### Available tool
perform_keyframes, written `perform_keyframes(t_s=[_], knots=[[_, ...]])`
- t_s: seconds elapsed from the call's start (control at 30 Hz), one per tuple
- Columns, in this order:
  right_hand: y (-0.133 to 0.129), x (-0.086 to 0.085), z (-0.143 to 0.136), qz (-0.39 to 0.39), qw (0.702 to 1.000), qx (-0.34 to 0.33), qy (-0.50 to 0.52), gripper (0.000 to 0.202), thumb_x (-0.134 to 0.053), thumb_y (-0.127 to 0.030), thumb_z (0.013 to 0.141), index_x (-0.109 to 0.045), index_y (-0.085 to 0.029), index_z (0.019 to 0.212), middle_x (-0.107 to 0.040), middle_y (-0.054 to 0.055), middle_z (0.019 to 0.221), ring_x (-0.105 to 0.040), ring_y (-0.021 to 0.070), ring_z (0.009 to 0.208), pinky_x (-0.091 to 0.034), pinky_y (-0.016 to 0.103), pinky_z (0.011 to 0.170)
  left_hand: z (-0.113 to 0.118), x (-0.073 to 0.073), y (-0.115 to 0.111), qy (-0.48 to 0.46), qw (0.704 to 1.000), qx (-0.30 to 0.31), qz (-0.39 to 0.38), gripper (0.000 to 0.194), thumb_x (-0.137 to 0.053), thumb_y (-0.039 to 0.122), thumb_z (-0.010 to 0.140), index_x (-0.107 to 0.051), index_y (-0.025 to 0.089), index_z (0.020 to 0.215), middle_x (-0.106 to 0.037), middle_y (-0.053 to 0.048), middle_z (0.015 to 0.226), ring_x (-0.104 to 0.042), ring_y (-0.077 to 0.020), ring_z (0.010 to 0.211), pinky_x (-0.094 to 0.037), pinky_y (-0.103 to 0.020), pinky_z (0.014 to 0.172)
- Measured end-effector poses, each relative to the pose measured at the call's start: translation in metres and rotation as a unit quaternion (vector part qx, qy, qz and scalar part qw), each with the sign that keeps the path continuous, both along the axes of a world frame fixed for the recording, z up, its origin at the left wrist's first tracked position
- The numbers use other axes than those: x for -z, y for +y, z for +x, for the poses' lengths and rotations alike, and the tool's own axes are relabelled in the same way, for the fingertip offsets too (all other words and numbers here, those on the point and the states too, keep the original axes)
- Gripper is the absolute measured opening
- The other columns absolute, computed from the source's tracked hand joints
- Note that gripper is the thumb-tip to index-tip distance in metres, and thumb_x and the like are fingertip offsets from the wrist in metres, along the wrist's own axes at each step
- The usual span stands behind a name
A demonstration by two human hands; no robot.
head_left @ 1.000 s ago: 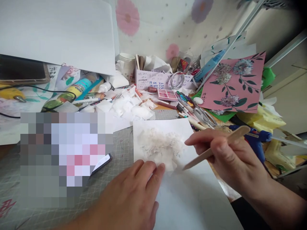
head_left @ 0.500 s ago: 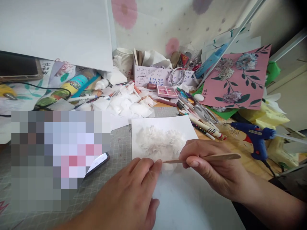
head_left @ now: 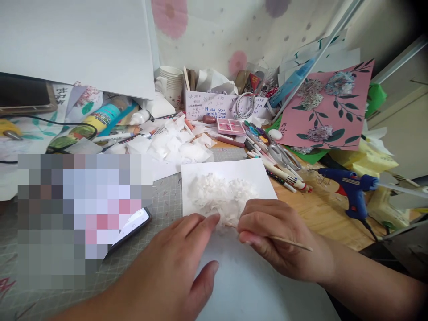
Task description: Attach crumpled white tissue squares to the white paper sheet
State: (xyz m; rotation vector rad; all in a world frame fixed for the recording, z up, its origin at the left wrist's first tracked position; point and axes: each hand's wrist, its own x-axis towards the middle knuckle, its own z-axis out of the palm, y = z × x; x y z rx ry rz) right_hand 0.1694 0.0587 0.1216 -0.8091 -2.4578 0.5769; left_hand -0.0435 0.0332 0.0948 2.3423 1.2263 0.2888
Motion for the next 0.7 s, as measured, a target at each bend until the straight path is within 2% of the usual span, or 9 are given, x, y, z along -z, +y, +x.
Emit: perform_keyframes(t_s=[0.2,0.33,0.43,0.57,0.7], knots=[[-0.003,0.001,0.011,-0.024,0.998,0.002,0.053,0.016,-0.044,-0.023,0.094,-0.055,-0.016,0.086,-0.054,0.003,0.067,-0.049,0.0142,0.06,-0.039,0.026,0.056,0.004,-0.005,-0.005,-0.011,0.998,-0.052,-0.032,0.05,-0.047,0.023,0.08,-0.043,0.023,0.13,-0.054,-0.006,0.116,-0.053,-0.0214,0.103,-0.043,-0.04,0.091],[-0.01,-0.006,0.02,-0.014,0.994,0.033,0.105,0.012,-0.042,-0.019,0.092,-0.055,-0.018,0.093,-0.057,0.004,0.07,-0.054,0.0163,0.065,-0.042,0.029,0.059,0.003,-0.005,-0.004,-0.02,0.998,-0.048,-0.041,0.047,-0.048,0.022,0.079,-0.046,0.025,0.126,-0.054,-0.005,0.115,-0.054,-0.0212,0.101,-0.045,-0.041,0.088],[-0.012,-0.006,0.023,-0.012,0.992,0.053,0.116,0.013,-0.046,-0.014,0.09,-0.056,-0.017,0.097,-0.059,0.005,0.073,-0.056,0.0167,0.067,-0.044,0.029,0.06,-0.001,-0.003,0.0,-0.019,0.999,-0.014,-0.04,0.041,-0.048,0.024,0.079,-0.049,0.027,0.12,-0.055,-0.004,0.113,-0.056,-0.0215,0.098,-0.047,-0.04,0.085],[-0.014,0.0,0.025,-0.014,0.998,0.015,0.065,0.014,-0.052,-0.01,0.087,-0.058,-0.012,0.099,-0.061,0.007,0.079,-0.055,0.0164,0.07,-0.045,0.03,0.063,-0.004,0.0,0.002,-0.018,1.0,0.012,0.0,0.035,-0.049,0.022,0.078,-0.051,0.025,0.112,-0.057,-0.004,0.109,-0.057,-0.0213,0.094,-0.049,-0.038,0.08],[-0.017,-0.001,0.023,0.009,0.999,-0.04,0.026,0.015,-0.049,-0.014,0.09,-0.056,-0.01,0.103,-0.061,0.009,0.082,-0.056,0.0173,0.072,-0.045,0.032,0.064,-0.002,0.003,-0.003,-0.033,0.997,0.0,0.071,0.047,-0.049,0.017,0.076,-0.043,0.026,0.121,-0.057,-0.003,0.109,-0.057,-0.0196,0.095,-0.048,-0.034,0.082]])
